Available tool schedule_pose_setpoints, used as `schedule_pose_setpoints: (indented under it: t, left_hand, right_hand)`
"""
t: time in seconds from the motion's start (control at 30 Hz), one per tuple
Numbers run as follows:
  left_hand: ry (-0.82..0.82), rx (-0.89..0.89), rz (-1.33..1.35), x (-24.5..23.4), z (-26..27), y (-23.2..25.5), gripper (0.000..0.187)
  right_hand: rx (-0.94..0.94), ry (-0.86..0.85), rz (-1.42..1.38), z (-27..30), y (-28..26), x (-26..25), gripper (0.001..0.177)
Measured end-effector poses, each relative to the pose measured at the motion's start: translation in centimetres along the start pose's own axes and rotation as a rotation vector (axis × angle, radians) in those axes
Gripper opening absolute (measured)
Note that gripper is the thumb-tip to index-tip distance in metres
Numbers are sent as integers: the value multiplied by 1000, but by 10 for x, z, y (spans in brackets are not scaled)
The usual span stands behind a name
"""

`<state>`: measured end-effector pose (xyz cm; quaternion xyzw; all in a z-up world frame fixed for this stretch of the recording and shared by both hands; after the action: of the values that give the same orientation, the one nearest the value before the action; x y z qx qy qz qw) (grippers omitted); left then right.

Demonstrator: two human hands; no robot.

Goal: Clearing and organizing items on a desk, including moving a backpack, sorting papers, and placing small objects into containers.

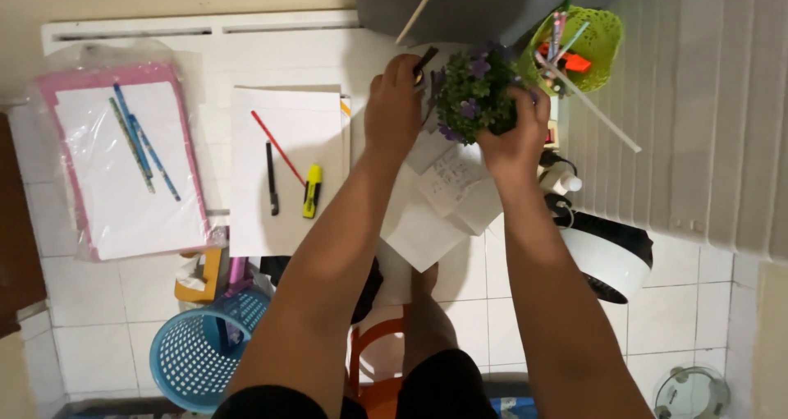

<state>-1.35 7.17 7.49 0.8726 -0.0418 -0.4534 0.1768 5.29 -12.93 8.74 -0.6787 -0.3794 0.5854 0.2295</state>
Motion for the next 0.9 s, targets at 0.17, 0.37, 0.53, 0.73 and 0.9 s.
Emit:
schedule_pose_setpoints:
  t: [0.17,0.37,0.53,0.73,0.9]
  left_hand:
    - [-23,-77,-64,-24,23,-24,62]
    - [87,-46,-24,-86,44,-48,54]
    - [137,-140,-32,-145,74,-87,56]
    - [218,-336,88,-274,125,-130,49]
    - [290,-390,-221,-381,214,-169,51]
  right_hand:
    - [14,-43,10,11,-27,12,54]
    - [-85,-133,-69,37,-110,22,47]
    - [-177,-257,-118,71,-182,39,43]
    - [-362,-347,-168,141,-272,82,45]
    - [-482,-482,-236,235,-358,123,49]
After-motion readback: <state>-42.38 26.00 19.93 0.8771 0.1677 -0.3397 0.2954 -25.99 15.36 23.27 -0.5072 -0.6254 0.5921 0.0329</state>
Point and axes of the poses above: each hand's wrist, its own z-axis away from the middle knuckle, its own x-axis out of the palm, y = z × x, the point moved 4 cm from there along -z, towards the middle knuckle, and after that the axes turned 12 degrees about x, right-handed, at the moved point
